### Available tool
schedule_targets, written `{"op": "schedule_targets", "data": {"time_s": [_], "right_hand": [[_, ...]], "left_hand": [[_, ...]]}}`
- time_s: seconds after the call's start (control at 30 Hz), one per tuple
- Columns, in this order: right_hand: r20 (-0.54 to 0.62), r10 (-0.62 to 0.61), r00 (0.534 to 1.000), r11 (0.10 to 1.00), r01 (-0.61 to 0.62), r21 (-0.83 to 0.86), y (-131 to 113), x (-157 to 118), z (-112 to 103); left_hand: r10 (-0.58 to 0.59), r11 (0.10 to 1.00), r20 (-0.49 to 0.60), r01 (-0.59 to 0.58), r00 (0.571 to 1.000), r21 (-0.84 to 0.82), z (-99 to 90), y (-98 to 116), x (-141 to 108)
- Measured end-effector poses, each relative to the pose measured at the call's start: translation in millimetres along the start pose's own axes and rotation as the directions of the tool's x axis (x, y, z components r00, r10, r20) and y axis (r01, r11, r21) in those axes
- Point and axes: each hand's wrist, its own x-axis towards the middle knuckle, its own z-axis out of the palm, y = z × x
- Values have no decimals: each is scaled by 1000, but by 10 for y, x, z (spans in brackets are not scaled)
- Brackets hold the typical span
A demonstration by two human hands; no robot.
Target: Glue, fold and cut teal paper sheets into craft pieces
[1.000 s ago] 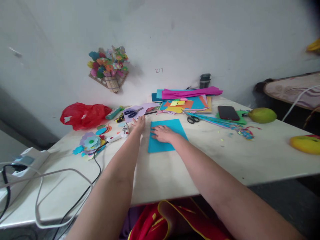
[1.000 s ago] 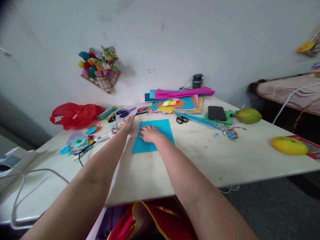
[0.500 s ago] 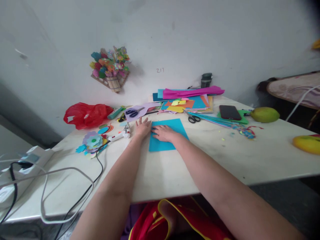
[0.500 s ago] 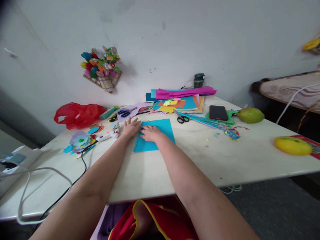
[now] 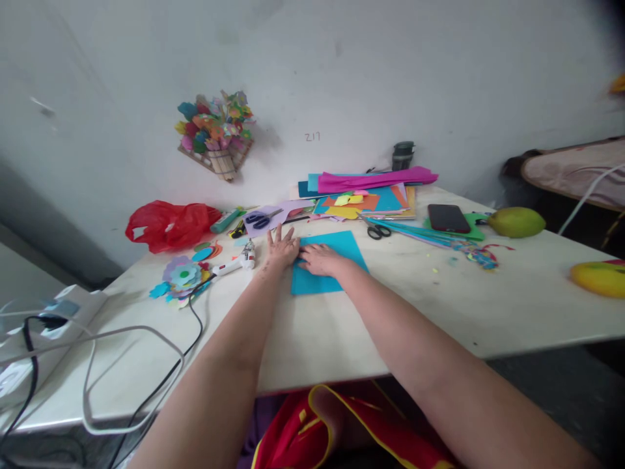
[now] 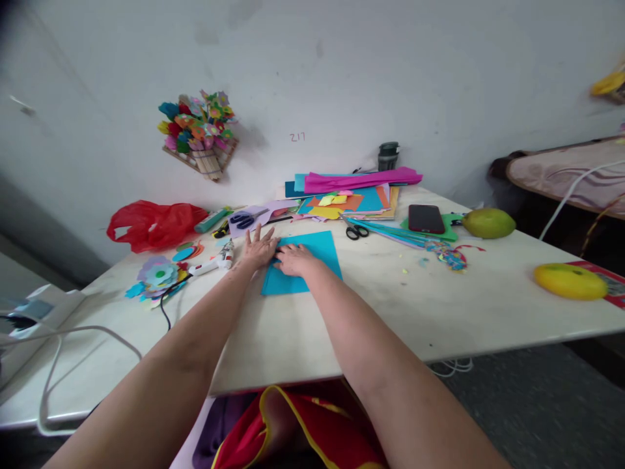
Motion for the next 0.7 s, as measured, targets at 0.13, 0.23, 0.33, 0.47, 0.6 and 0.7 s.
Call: {"op": "schedule_targets", "data": {"time_s": [0.13, 0.23, 0.33, 0.47, 0.6, 0.7], "right_hand": [[20, 7, 1000, 1000, -7, -1, -21, -17, -38], [33, 17, 999, 1000, -17, 2, -30, -24, -56], [28, 13, 1000, 1000, -13, 1, -25, -17, -47], [22, 10, 1000, 1000, -10, 1, -6, -2, -17], [6, 11, 1000, 1000, -11, 1, 8, 4, 4], [3, 1, 1000, 1000, -1, 12, 18, 10, 17]], "left_hand": [[38, 999, -20, -38, 999, -13, 17, -36, -30], [49, 997, -46, -52, 998, -53, 54, -90, -74], [44, 996, -61, -49, 997, -76, 76, -119, -106], [34, 996, -48, -38, 998, -80, 85, -94, -114], [-12, 995, -45, 7, 999, -103, 100, -80, -112], [-58, 987, -22, 54, 998, -154, 104, -115, -117]]}}
